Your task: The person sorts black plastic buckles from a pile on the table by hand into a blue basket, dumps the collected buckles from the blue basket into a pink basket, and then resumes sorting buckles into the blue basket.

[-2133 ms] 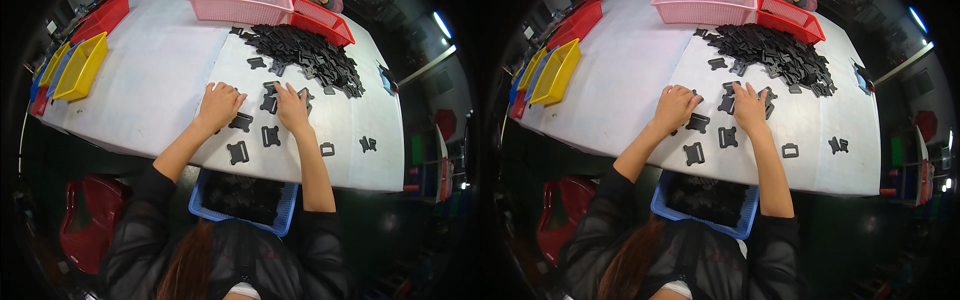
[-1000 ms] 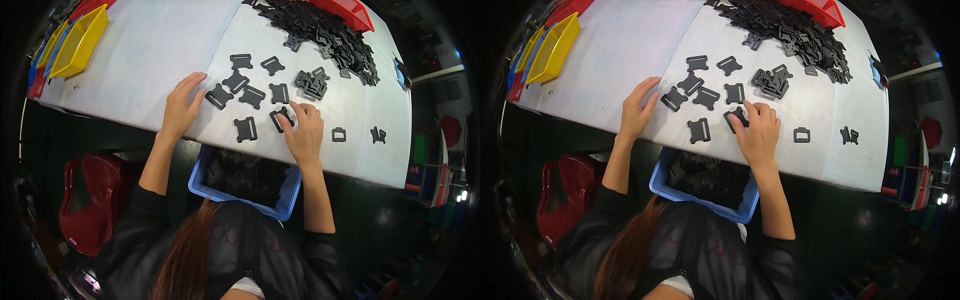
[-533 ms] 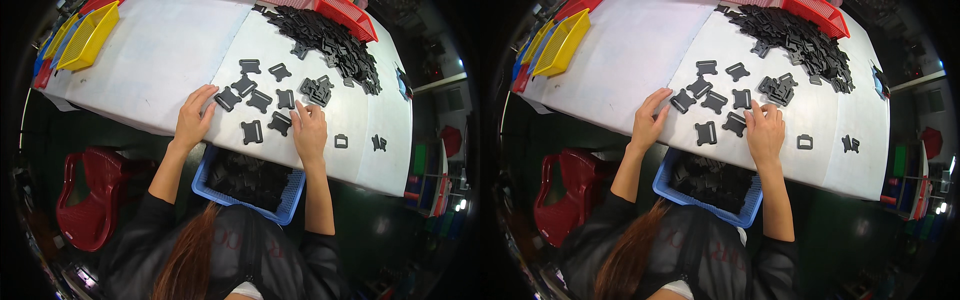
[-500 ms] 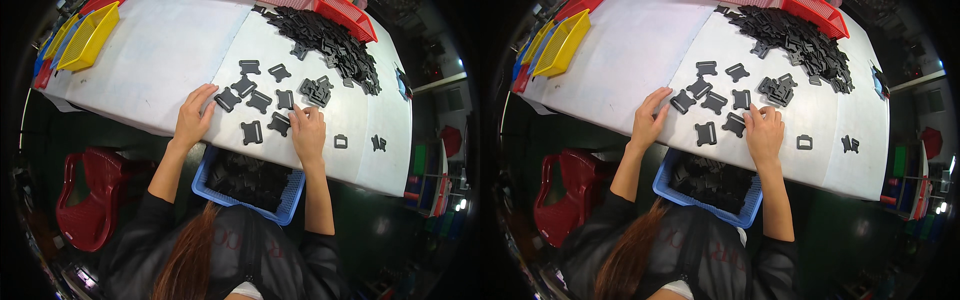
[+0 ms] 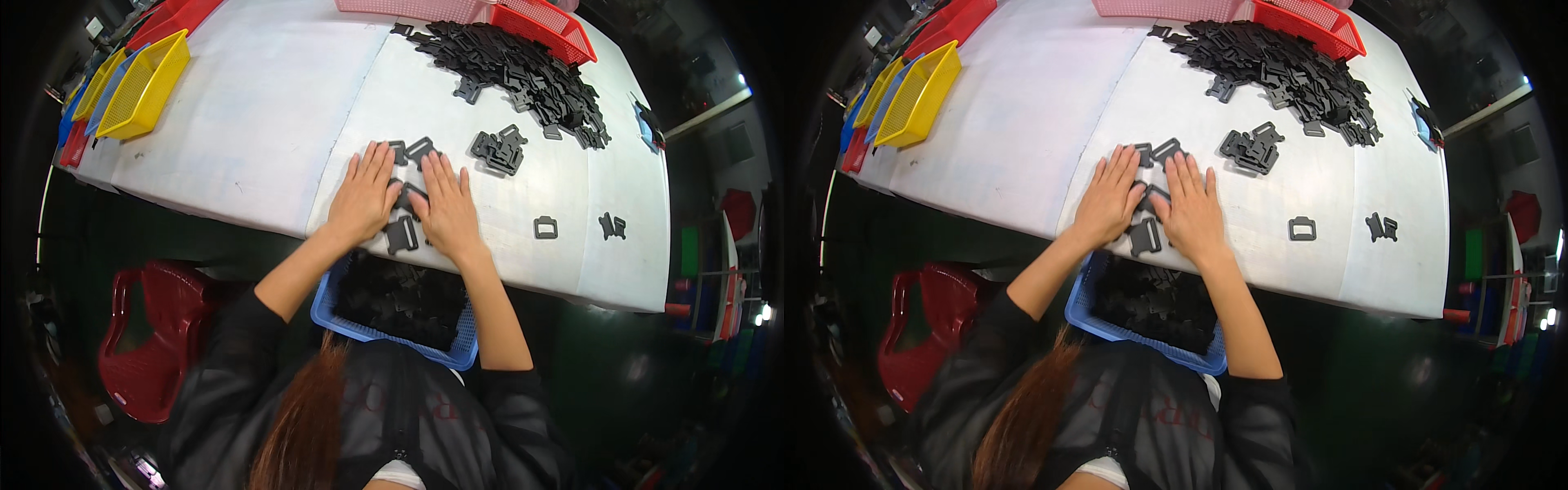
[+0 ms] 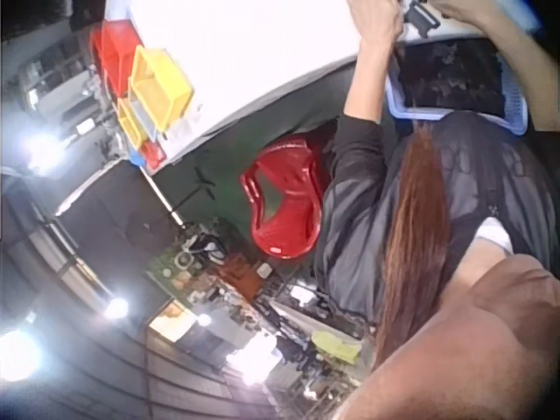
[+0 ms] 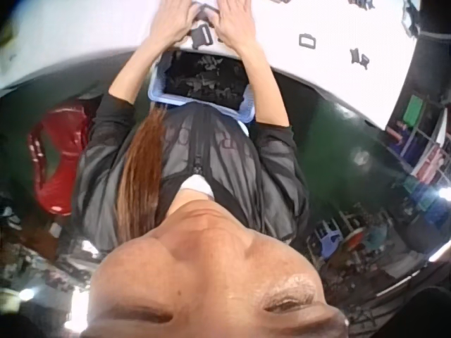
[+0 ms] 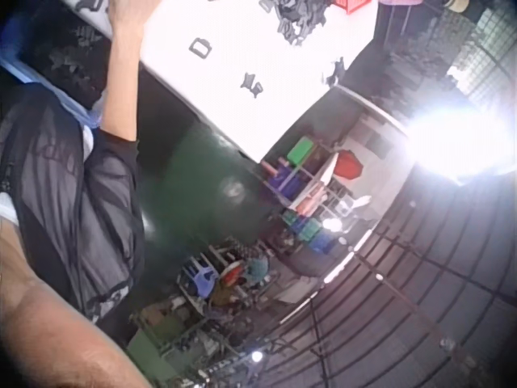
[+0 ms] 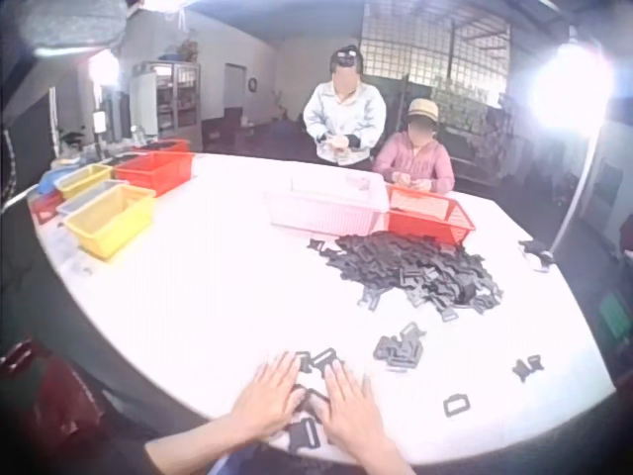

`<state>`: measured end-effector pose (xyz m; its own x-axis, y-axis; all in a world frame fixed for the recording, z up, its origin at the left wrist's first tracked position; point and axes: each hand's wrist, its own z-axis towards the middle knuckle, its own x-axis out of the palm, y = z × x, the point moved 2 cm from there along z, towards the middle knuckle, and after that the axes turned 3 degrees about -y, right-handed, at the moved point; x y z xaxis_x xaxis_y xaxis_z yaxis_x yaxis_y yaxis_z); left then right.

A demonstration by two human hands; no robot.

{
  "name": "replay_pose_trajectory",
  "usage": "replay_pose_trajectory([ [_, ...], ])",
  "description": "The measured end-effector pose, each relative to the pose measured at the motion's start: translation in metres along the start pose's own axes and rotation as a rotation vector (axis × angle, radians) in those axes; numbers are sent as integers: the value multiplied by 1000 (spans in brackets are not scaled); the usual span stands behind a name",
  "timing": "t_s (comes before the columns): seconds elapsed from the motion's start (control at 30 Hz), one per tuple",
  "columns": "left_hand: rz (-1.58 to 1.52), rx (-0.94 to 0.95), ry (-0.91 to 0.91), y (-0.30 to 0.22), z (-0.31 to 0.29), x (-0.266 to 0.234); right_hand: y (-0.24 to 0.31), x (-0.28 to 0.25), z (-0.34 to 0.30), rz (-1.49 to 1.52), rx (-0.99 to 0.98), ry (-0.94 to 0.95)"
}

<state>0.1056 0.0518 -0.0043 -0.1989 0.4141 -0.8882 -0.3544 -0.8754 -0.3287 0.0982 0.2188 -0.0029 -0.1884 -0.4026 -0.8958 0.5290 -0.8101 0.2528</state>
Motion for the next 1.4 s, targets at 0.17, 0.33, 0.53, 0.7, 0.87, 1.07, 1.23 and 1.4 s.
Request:
replay_pose_trajectory([
  [0.17,-162,24,-42,-61,-55,-21,25,-43,-65,167,81,-37],
  [0.33,-400,5,2,-67,-59,-44,-3,-73,-51,295,136,-259],
  [0.53,-560,2,-203,-61,11,-25,-142,-40,21,118,490,-251],
  [0.7,-526,-64,-245,-31,18,-16,-81,-32,27,309,354,70],
  [0.87,-490,-83,-260,-13,24,-20,-89,-70,10,530,361,-304],
  [1.07,-448,-40,-239,-18,22,-24,-61,-60,7,279,8,-131],
  [1.23,-369,-72,-266,-16,-2,-32,-47,-45,-8,-23,-205,-219],
  [1.4,-1,152,-125,-24,-20,-34,-40,-60,7,138,84,42],
])
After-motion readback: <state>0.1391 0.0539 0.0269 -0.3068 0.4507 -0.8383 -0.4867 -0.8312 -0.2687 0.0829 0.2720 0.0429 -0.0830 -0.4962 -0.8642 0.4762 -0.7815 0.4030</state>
